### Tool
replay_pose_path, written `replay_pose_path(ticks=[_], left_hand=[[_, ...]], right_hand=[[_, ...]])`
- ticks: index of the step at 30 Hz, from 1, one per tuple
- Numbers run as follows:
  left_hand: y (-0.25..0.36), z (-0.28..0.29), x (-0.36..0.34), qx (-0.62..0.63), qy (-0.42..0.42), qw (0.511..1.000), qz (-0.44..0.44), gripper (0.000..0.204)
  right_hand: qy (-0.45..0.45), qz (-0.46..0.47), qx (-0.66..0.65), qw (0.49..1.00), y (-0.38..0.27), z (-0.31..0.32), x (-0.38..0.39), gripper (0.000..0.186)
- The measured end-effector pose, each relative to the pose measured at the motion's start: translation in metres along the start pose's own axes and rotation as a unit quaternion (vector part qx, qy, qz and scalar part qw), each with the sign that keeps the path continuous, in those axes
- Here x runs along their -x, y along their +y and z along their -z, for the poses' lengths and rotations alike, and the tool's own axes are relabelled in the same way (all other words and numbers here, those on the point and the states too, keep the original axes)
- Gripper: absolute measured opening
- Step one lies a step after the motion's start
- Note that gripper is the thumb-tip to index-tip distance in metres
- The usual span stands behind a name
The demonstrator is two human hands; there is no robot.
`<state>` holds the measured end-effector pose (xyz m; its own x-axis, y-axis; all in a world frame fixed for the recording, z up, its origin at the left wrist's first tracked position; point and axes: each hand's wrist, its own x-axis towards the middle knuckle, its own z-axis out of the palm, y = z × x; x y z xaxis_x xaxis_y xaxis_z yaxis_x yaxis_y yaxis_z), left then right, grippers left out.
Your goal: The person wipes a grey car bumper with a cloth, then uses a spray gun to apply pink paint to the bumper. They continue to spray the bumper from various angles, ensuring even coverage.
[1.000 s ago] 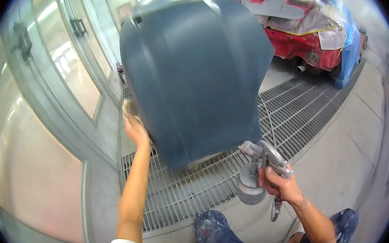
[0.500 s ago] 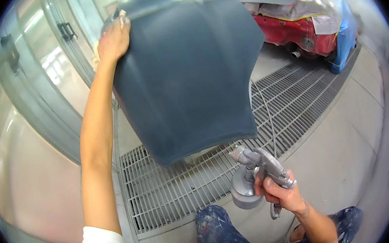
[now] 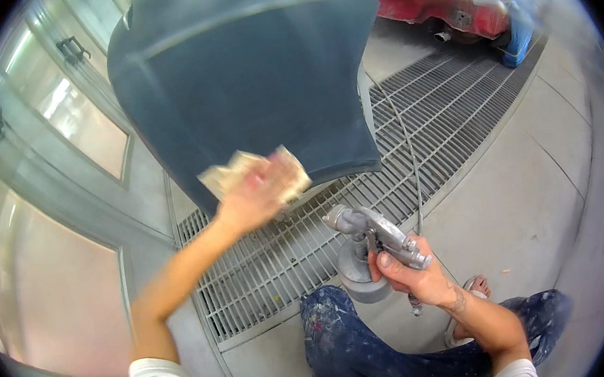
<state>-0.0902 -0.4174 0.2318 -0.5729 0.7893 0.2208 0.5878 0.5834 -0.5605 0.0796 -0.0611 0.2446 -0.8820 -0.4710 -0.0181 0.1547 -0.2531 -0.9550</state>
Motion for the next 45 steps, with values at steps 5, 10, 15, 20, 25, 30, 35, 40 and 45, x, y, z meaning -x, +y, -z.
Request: replay_pose_path(ticks=[5, 10, 15, 20, 25, 30, 35, 40, 45], left_hand=[[-0.137, 0.157, -0.062, -0.216, 0.089, 0.948, 0.218, 0.067], [-0.082, 0.107, -0.082, -0.152, 0.152, 0.956, 0.201, 0.069], [0.033, -0.002, 0.021, -0.069, -0.028, 0.995, -0.069, 0.071], [-0.034, 0.036, 0.045, -0.141, -0.007, 0.985, 0.094, 0.079], [0.011, -0.005, -0.01, -0.119, -0.036, 0.991, 0.05, 0.085], [0.08, -0.085, -0.126, -0.162, -0.051, 0.981, -0.091, 0.078], [0.128, -0.165, -0.191, -0.245, -0.016, 0.95, -0.193, 0.067], [0.179, -0.214, -0.159, 0.065, -0.125, 0.968, -0.206, 0.031], [0.253, -0.103, -0.002, 0.499, -0.114, 0.841, 0.175, 0.032]], right_hand=[[-0.006, 0.004, -0.03, 1.0, -0.005, -0.01, 0.002, 0.034], [0.005, 0.005, -0.016, 1.0, -0.001, -0.003, 0.001, 0.034], [-0.007, -0.028, -0.002, 1.0, 0.016, 0.006, 0.002, 0.033], [0.003, 0.001, 0.003, 1.0, 0.029, 0.011, -0.001, 0.031], [0.065, -0.046, 0.0, 0.997, 0.057, 0.028, -0.005, 0.033], [0.127, -0.04, -0.047, 0.99, 0.079, 0.046, -0.008, 0.035], [0.183, -0.024, -0.045, 0.982, 0.1, 0.072, -0.001, 0.04], [0.25, 0.008, -0.067, 0.966, 0.109, 0.076, -0.004, 0.041], [0.316, 0.031, -0.065, 0.946, 0.104, 0.049, -0.003, 0.039]])
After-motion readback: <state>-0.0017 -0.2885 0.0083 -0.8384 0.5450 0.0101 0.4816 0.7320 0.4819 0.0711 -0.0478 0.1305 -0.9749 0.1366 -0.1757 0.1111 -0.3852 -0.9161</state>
